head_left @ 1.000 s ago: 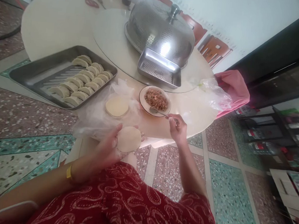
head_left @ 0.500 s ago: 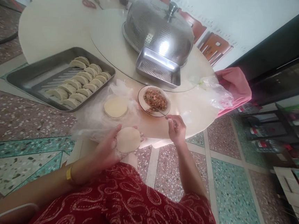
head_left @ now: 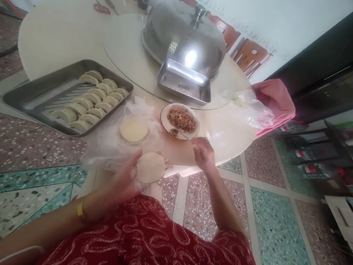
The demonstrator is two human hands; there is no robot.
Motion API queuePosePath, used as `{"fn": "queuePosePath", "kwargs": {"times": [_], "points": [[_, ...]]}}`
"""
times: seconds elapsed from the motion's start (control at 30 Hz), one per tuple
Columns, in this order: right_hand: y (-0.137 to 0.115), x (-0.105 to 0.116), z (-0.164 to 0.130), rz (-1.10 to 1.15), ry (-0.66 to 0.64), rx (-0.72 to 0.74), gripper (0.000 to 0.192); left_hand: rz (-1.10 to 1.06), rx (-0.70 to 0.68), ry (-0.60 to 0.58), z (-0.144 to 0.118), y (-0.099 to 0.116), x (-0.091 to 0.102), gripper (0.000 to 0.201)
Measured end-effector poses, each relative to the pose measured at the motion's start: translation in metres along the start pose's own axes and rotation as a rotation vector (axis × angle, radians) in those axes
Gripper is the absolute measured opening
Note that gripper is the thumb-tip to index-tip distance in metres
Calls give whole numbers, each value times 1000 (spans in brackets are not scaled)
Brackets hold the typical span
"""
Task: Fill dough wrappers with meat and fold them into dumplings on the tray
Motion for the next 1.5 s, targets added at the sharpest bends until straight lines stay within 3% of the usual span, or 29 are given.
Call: {"fn": "queuePosePath", "kwargs": {"times": [0.23,0.47,0.77,0.97,1.2,1.37,1.5], "points": [[5,12,6,-120,-33,-3,18,-8,13,-25,3,-1,-1,56],[6,1,14,-182,-73,-39,21,-8,8,-69,1,0,-4,58],[8,8,13,-111,5,-110,22,-3,-3,-4,-1,1,-3,57],[15,-1,10,-16,-2,-155,24,3,-14,-5,-4,1,-5,55],[18,-8,-14,196,52,-315,25,-10,48,-13,14,-2,-14,58],[34,-13,-29,350,212,-568,30,-75,88,-5,51,1,-33,57],[42,-13,-27,489,268,-707,29,-121,84,-4,59,3,-42,57]]}}
Point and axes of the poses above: each hand's wrist, its own z-axis towards the middle knuckle, its own x-axis out of the back of the hand, y = z × x, the point moved 7 cm from there along z, towards the middle knuckle, and after that the axes turned 11 degrees about -z, right-handed, at the moved point
